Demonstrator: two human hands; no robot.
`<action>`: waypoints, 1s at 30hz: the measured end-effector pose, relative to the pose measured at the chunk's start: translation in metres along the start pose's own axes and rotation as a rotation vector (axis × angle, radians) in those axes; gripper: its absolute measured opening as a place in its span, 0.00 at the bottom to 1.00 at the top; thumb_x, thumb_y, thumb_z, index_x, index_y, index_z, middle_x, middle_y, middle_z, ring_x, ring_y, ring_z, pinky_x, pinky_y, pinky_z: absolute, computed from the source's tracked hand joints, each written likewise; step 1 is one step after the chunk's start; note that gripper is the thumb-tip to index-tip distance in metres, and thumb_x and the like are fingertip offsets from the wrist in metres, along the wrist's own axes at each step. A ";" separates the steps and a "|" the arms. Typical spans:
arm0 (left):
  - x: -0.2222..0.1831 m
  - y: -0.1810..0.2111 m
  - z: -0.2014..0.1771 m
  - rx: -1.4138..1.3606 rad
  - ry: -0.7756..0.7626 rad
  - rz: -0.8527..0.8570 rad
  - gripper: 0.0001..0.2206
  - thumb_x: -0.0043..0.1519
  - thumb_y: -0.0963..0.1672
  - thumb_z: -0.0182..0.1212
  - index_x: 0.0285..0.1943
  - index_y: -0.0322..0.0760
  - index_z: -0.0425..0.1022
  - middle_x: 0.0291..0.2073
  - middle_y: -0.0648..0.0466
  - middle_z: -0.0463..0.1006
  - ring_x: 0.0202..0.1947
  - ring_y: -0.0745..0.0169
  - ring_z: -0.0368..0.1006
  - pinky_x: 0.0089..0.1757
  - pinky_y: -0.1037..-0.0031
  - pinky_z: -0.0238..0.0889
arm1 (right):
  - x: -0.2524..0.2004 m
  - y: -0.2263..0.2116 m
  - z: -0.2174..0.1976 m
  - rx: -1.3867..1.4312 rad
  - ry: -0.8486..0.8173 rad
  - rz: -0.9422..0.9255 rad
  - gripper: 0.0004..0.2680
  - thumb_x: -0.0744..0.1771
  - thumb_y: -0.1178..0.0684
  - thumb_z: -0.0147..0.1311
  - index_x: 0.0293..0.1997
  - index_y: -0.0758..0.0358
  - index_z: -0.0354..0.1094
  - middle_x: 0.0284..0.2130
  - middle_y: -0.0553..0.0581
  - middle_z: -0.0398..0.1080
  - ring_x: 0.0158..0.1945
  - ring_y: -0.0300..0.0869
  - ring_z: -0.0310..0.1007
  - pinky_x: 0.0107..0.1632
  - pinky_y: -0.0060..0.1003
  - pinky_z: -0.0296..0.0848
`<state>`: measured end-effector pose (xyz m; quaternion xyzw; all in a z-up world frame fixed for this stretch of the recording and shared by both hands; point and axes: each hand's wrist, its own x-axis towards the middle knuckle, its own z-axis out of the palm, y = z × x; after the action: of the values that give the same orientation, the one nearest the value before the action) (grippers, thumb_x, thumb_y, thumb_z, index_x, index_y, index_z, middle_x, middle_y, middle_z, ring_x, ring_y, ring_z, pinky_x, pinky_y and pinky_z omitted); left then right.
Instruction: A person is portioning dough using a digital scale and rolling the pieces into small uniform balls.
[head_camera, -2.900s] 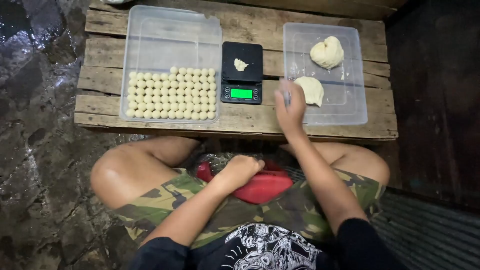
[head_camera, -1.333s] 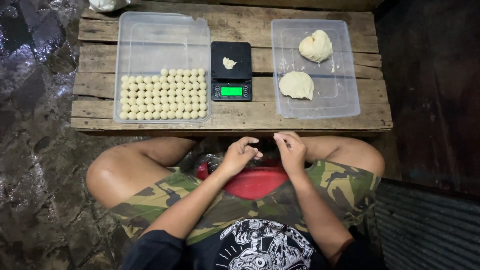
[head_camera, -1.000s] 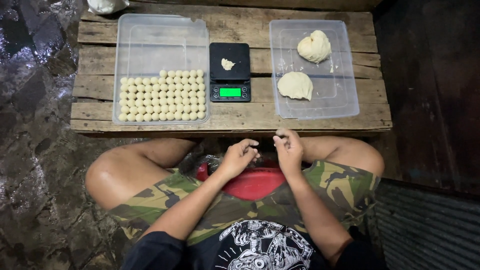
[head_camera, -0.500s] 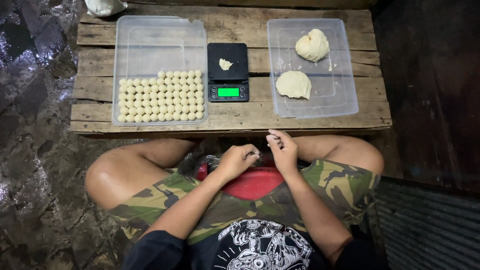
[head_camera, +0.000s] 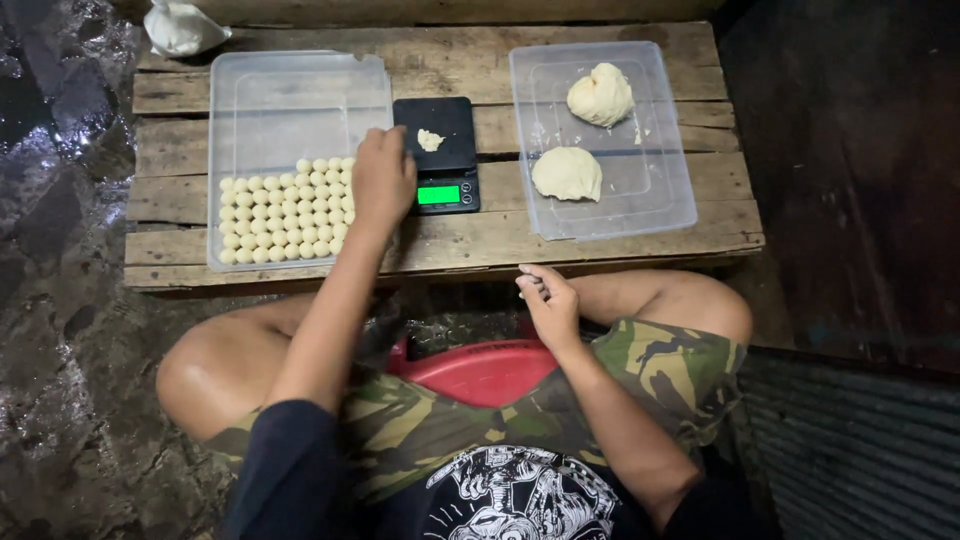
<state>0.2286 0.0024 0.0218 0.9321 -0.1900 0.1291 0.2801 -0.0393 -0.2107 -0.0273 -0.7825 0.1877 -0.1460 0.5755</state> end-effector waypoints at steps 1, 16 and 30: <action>0.005 -0.003 0.013 0.000 0.003 -0.003 0.15 0.61 0.42 0.61 0.58 0.37 0.74 0.42 0.45 0.73 0.43 0.37 0.73 0.42 0.49 0.70 | -0.001 0.000 0.000 -0.001 -0.003 -0.002 0.08 0.66 0.61 0.60 0.50 0.63 0.77 0.34 0.60 0.77 0.31 0.41 0.80 0.31 0.31 0.77; 0.044 -0.031 0.099 0.262 0.068 0.280 0.11 0.56 0.45 0.65 0.41 0.42 0.66 0.33 0.51 0.71 0.35 0.48 0.73 0.33 0.61 0.71 | -0.004 -0.018 0.001 -0.003 -0.051 -0.033 0.08 0.66 0.61 0.60 0.49 0.62 0.78 0.33 0.59 0.76 0.31 0.43 0.81 0.33 0.34 0.78; -0.092 0.135 -0.042 -0.730 -0.241 -0.385 0.22 0.62 0.53 0.61 0.47 0.27 0.79 0.40 0.28 0.80 0.46 0.22 0.76 0.47 0.45 0.65 | -0.018 -0.082 -0.009 -0.112 0.148 -0.580 0.13 0.67 0.56 0.59 0.56 0.71 0.71 0.45 0.62 0.75 0.47 0.50 0.77 0.49 0.43 0.77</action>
<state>0.0831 -0.0515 0.0879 0.7986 -0.0770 -0.1112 0.5865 -0.0492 -0.1877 0.0535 -0.8212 0.0054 -0.3502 0.4505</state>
